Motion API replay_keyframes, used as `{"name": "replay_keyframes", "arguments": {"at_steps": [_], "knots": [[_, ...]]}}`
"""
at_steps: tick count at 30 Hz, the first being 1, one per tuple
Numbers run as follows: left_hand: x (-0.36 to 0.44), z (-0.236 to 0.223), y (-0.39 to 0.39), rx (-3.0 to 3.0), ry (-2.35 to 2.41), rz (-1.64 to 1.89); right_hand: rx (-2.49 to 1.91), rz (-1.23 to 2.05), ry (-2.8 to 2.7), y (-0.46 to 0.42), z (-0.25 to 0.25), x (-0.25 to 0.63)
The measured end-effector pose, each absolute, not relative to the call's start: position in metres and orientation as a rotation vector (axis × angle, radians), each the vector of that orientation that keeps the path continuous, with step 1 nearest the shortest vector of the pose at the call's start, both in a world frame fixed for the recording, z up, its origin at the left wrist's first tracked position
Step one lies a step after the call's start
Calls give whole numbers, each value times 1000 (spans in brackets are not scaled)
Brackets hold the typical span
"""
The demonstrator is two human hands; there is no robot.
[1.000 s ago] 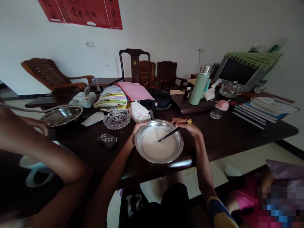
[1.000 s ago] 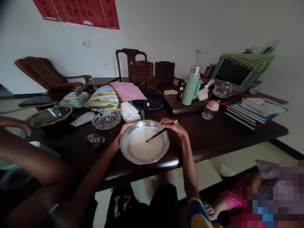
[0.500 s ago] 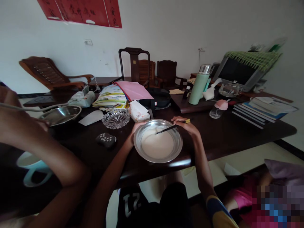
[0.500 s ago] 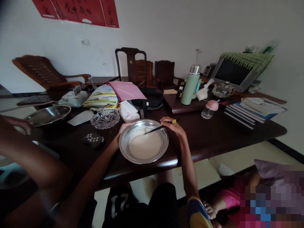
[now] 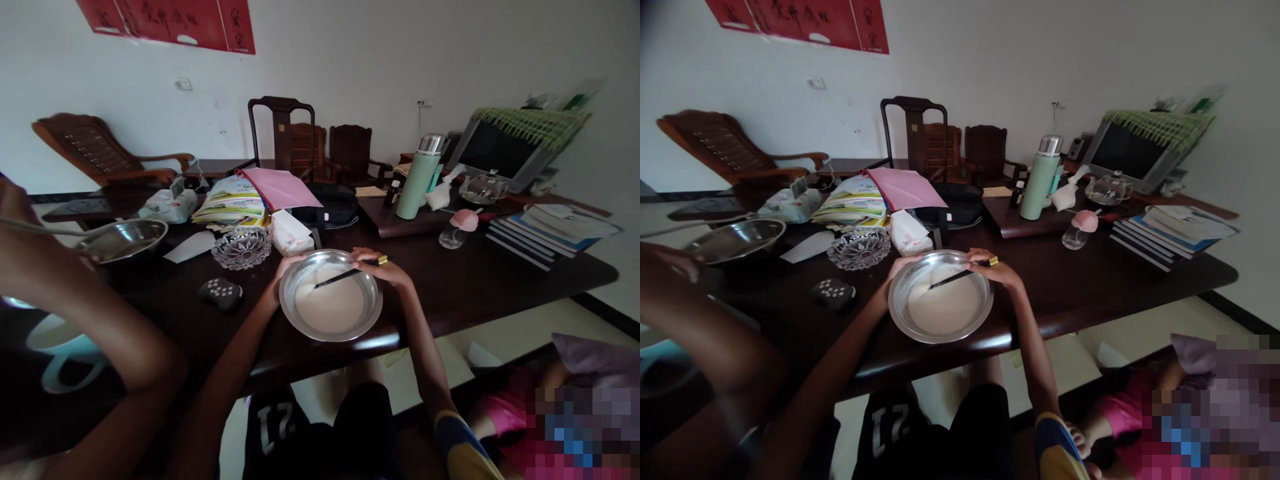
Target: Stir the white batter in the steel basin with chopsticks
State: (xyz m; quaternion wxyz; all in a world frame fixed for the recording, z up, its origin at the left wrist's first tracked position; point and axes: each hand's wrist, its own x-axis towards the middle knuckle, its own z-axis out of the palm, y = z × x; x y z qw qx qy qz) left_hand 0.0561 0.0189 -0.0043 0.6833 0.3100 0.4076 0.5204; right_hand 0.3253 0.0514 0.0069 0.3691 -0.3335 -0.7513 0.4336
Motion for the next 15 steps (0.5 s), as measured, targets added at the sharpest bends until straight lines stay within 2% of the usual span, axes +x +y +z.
{"name": "replay_keyframes", "arguments": {"at_steps": [4,7,11,15], "knots": [[57,-1,16,713,874,1172,-945,1039,-1766,61,7,341],[58,3,13,719,857,1148,-950,1114,-1684,61,12,352],[57,5,13,717,855,1141,-838,1252,-1841,51,19,351],[57,1,16,704,865,1132,-721,1238,-2013,44,15,334]]}}
